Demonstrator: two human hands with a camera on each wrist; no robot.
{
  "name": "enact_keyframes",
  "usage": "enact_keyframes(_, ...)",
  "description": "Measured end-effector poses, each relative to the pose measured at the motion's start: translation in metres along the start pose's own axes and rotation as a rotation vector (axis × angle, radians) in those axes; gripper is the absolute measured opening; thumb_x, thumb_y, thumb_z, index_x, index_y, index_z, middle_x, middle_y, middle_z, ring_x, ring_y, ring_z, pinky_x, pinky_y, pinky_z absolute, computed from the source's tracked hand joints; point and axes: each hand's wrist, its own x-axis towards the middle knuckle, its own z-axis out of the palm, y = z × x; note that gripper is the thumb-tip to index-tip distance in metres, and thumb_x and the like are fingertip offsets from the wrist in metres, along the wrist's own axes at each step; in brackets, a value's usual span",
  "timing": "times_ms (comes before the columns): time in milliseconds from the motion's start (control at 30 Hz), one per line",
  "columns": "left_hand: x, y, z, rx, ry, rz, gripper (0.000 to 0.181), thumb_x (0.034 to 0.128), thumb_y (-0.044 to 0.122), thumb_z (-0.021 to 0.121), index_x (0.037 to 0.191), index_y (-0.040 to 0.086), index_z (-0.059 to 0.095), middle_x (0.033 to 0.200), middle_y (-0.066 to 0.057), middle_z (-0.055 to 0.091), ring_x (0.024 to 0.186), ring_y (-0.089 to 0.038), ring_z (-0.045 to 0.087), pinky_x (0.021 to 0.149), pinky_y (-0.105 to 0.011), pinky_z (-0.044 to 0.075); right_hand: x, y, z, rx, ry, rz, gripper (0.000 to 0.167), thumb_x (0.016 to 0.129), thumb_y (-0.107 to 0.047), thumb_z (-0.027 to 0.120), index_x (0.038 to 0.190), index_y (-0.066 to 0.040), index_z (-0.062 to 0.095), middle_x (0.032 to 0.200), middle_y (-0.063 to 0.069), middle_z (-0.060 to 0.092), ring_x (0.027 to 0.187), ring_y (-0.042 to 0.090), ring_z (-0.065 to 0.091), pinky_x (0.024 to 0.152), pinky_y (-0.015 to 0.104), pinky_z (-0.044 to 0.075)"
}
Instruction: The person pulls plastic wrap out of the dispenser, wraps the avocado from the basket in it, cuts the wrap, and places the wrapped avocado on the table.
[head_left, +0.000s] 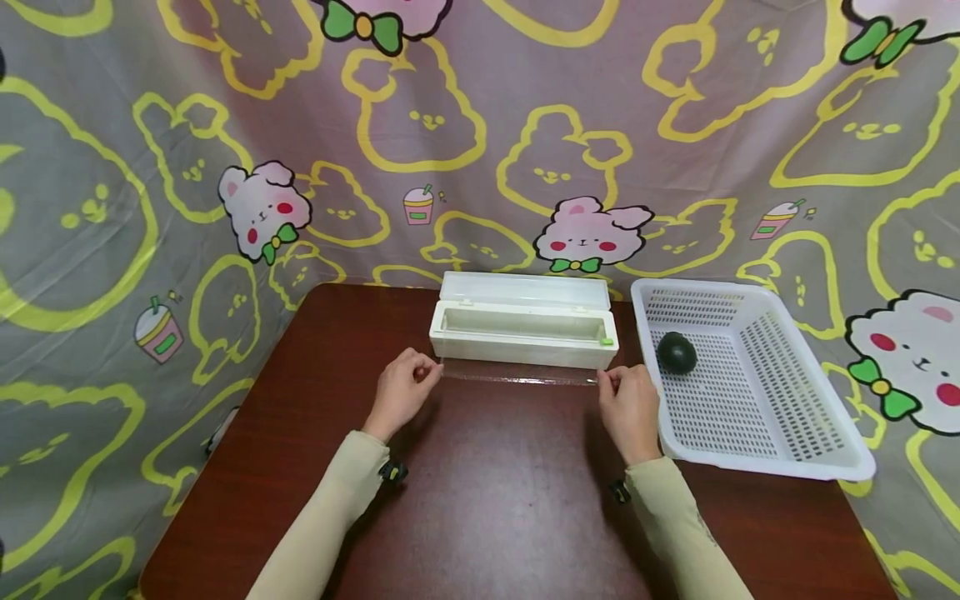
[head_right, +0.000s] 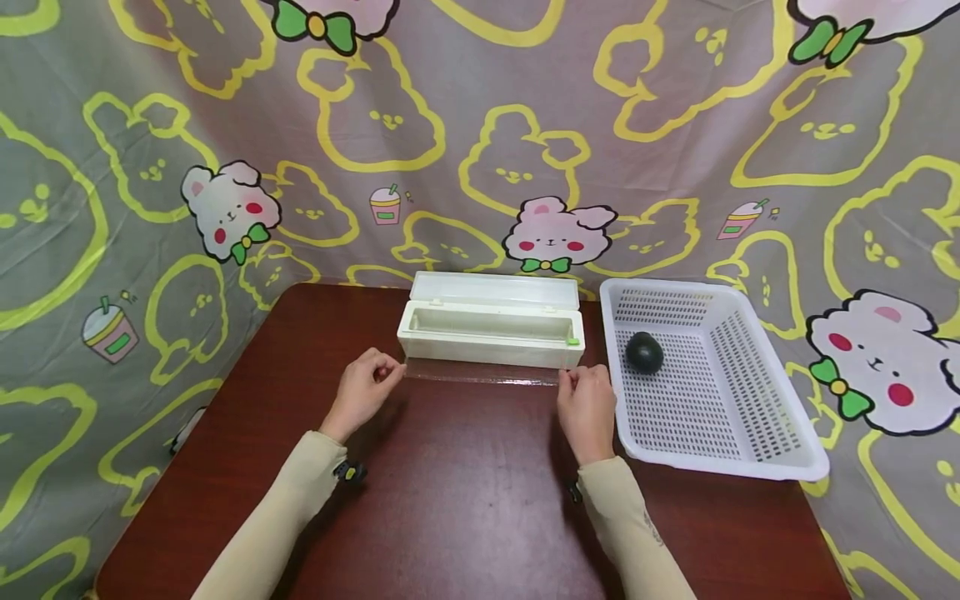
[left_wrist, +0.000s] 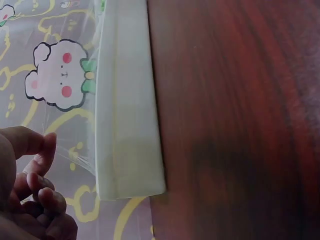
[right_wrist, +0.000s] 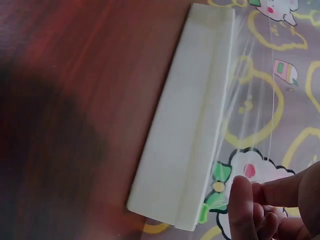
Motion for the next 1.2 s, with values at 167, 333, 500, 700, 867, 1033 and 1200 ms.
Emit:
enact_keyframes(167, -0.005, -0.005, 0.005, 0.012, -0.023, -0.002, 0.016, 0.0968, 0.022, 0.074, 0.083, 0.014, 0.074, 0.081, -0.001, 0.056, 0.072, -0.015, 0.050, 0.068, -0.030, 0.041, -0.006, 0.006, 0.005, -0.009, -0.037, 0.014, 0.023, 0.096, -0.010, 0.068, 0.079, 0.006, 0.071, 0.085, 0.024, 0.060, 0.084, 0.044, 0.059, 0.075, 0.055, 0.046)
enact_keyframes(333, -0.009, -0.010, 0.008, 0.040, -0.053, -0.028, 0.016, 0.0961, 0.022, 0.075, 0.083, 0.014, 0.074, 0.080, 0.001, 0.054, 0.070, -0.014, 0.049, 0.067, -0.029, 0.040, -0.011, 0.012, 0.009, -0.026, -0.060, -0.001, 0.025, 0.096, -0.010, 0.068, 0.078, 0.006, 0.071, 0.085, 0.025, 0.061, 0.083, 0.046, 0.061, 0.075, 0.058, 0.048)
enact_keyframes(500, -0.009, -0.013, 0.011, 0.063, -0.066, -0.014, 0.017, 0.0966, 0.023, 0.075, 0.082, 0.014, 0.073, 0.078, 0.001, 0.052, 0.070, -0.013, 0.048, 0.066, -0.029, 0.039, -0.013, 0.015, 0.011, -0.037, -0.062, -0.001, 0.025, 0.096, -0.010, 0.069, 0.077, 0.007, 0.071, 0.085, 0.026, 0.061, 0.083, 0.047, 0.061, 0.075, 0.059, 0.048)
enact_keyframes(700, -0.011, -0.016, 0.015, 0.067, -0.088, -0.022, 0.018, 0.0959, 0.022, 0.075, 0.081, 0.013, 0.072, 0.077, 0.002, 0.052, 0.070, -0.012, 0.048, 0.066, -0.028, 0.039, -0.015, 0.021, 0.014, -0.041, -0.096, 0.026, 0.024, 0.095, -0.012, 0.069, 0.079, 0.006, 0.071, 0.084, 0.024, 0.062, 0.083, 0.046, 0.062, 0.074, 0.058, 0.049)
enact_keyframes(867, -0.010, -0.022, 0.016, 0.069, -0.143, -0.036, 0.018, 0.0952, 0.023, 0.076, 0.080, 0.013, 0.072, 0.077, 0.002, 0.053, 0.070, -0.012, 0.048, 0.068, -0.029, 0.041, -0.013, 0.029, 0.018, -0.027, -0.154, 0.063, 0.026, 0.097, -0.017, 0.067, 0.100, 0.008, 0.073, 0.088, 0.022, 0.063, 0.086, 0.043, 0.063, 0.076, 0.056, 0.048)
enact_keyframes(1033, -0.004, -0.029, 0.017, 0.069, -0.159, -0.047, 0.014, 0.0967, 0.023, 0.074, 0.089, 0.012, 0.074, 0.080, 0.000, 0.057, 0.072, -0.013, 0.051, 0.068, -0.030, 0.043, -0.006, 0.034, 0.023, 0.035, -0.215, 0.125, 0.044, 0.099, -0.023, 0.066, 0.129, 0.010, 0.061, 0.100, 0.024, 0.059, 0.094, 0.041, 0.059, 0.082, 0.055, 0.047)
enact_keyframes(1200, 0.011, -0.033, 0.020, -0.037, -0.150, -0.112, 0.018, 0.1009, 0.025, 0.069, 0.110, 0.009, 0.073, 0.097, -0.007, 0.068, 0.087, -0.022, 0.063, 0.079, -0.038, 0.051, 0.009, 0.037, 0.028, 0.155, -0.236, 0.218, 0.053, 0.101, -0.026, 0.063, 0.142, 0.007, 0.052, 0.115, 0.025, 0.059, 0.110, 0.040, 0.057, 0.097, 0.055, 0.044)
